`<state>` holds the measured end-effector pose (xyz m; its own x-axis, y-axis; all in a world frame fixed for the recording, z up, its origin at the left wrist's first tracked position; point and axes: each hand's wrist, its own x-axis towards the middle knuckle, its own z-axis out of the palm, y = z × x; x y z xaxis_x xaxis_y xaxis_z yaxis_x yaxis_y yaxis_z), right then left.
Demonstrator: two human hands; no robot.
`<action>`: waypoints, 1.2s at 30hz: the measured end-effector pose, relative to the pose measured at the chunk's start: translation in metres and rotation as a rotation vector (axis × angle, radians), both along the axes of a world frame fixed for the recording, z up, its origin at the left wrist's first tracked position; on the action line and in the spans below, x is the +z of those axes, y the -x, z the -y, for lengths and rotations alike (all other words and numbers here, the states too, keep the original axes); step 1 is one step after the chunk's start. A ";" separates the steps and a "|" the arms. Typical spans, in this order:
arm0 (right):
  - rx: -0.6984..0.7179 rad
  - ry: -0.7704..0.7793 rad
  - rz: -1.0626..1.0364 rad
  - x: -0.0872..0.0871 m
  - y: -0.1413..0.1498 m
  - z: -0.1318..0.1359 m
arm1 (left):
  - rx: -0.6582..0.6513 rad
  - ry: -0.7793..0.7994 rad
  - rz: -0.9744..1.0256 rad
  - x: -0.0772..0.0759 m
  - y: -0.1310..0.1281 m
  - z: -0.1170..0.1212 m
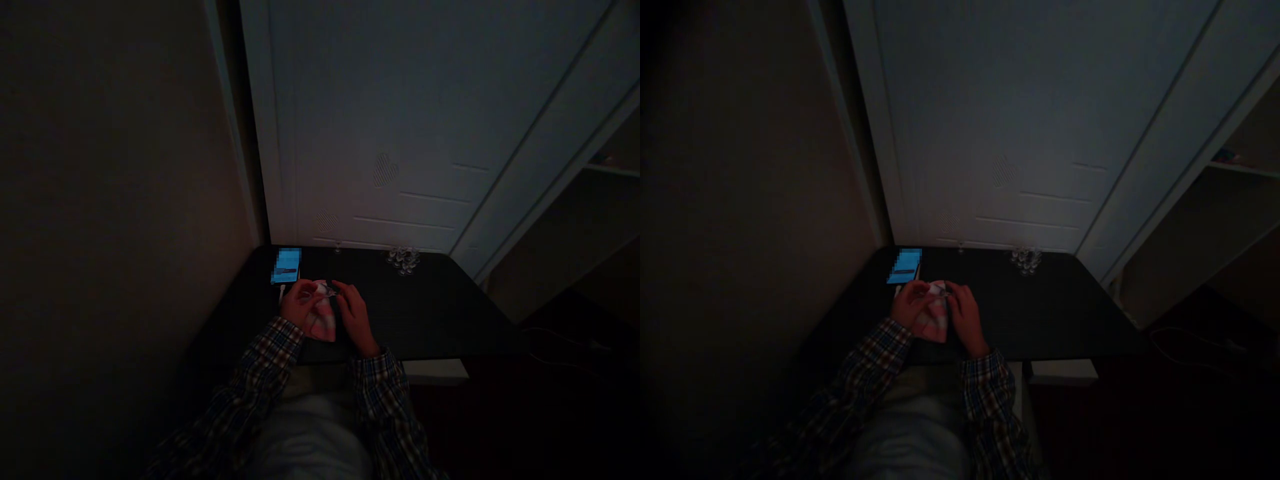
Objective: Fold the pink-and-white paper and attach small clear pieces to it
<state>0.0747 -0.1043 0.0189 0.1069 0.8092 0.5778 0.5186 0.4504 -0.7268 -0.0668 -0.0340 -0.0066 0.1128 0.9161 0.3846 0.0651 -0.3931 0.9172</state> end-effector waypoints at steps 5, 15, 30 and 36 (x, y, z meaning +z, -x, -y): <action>0.043 -0.012 -0.010 0.002 0.000 0.001 | -0.081 0.019 0.026 0.005 0.000 0.004; 0.061 -0.010 0.002 0.000 0.000 0.000 | -0.020 0.058 0.084 0.003 -0.001 0.003; 0.035 -0.012 -0.056 -0.002 -0.002 0.001 | -0.094 -0.097 -0.026 -0.007 0.002 -0.006; 0.021 0.005 -0.118 -0.004 -0.002 0.000 | -0.211 -0.128 -0.032 -0.004 0.003 -0.005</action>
